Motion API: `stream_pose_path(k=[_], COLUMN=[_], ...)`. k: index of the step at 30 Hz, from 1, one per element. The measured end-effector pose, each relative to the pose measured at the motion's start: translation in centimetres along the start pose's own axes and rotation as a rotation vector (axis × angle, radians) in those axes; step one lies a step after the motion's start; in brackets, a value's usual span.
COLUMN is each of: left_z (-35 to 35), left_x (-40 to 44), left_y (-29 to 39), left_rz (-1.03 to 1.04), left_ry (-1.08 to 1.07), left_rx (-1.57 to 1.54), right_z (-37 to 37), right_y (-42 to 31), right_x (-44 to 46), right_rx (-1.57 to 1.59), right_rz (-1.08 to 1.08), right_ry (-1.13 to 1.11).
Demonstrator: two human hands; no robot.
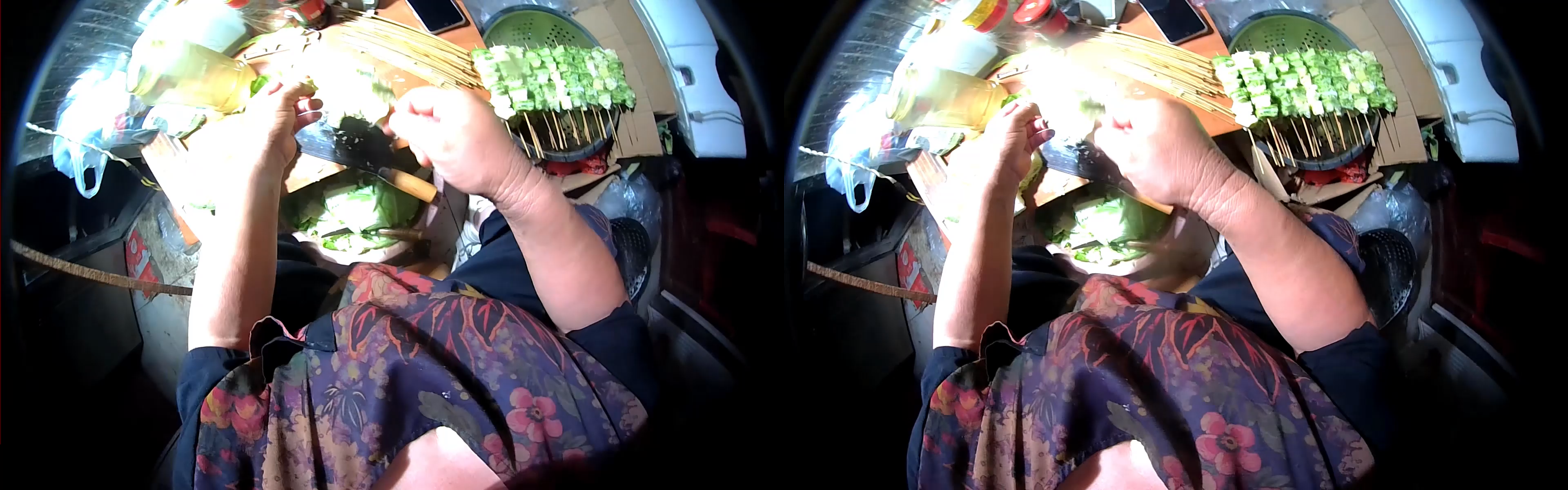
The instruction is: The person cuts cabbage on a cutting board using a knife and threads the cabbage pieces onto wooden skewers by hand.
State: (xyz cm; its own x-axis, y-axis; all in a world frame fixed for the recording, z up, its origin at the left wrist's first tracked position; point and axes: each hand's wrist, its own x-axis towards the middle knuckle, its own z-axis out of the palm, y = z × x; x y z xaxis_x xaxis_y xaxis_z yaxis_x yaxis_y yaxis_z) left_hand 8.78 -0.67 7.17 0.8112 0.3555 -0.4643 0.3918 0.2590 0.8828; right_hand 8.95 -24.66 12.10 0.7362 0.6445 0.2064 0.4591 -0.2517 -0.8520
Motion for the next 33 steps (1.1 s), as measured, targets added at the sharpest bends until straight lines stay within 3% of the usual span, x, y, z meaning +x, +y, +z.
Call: stream_pose_path(k=[3, 6, 13, 18, 21, 28, 31, 33], left_z=[-1.5, -2.1, -3.1, -2.0, -1.4, -0.4, 0.0, 0.2], left_x=[-0.2, -2.0, -3.5, -5.2, -4.6, -5.3, -5.3, -5.0], left_y=[0.7, 1.2, 0.4, 0.1, -0.7, 0.6, 0.8, 0.5], left_rz=[0.007, 0.007, 0.108, 0.164, 0.085, 0.138, 0.158, 0.225], left_ry=[0.084, 0.134, 0.101, -0.021, -0.03, -0.02, 0.002, 0.003], left_rx=[-0.258, -0.332, -0.272, -0.087, -0.255, -0.003, -0.002, -0.021], right_z=[1.1, 1.5, 3.2, 3.6, 4.2, 3.9, 3.9, 3.9], right_y=[-0.8, -1.7, -1.2, -2.4, -1.6, -1.6, -0.9, -0.1], right_x=[-0.1, -0.2, -0.4, 0.2, 0.1, 0.3, 0.2, 0.2], right_rx=[0.118, 0.089, 0.033, 0.152, 0.222, 0.218, 0.141, 0.026], right_rz=[0.25, 0.347, 0.227, 0.429, 0.435, 0.49, 0.442, 0.251], right_ry=[-0.079, -0.159, -0.099, -0.097, -0.038, -0.018, -0.018, 0.082])
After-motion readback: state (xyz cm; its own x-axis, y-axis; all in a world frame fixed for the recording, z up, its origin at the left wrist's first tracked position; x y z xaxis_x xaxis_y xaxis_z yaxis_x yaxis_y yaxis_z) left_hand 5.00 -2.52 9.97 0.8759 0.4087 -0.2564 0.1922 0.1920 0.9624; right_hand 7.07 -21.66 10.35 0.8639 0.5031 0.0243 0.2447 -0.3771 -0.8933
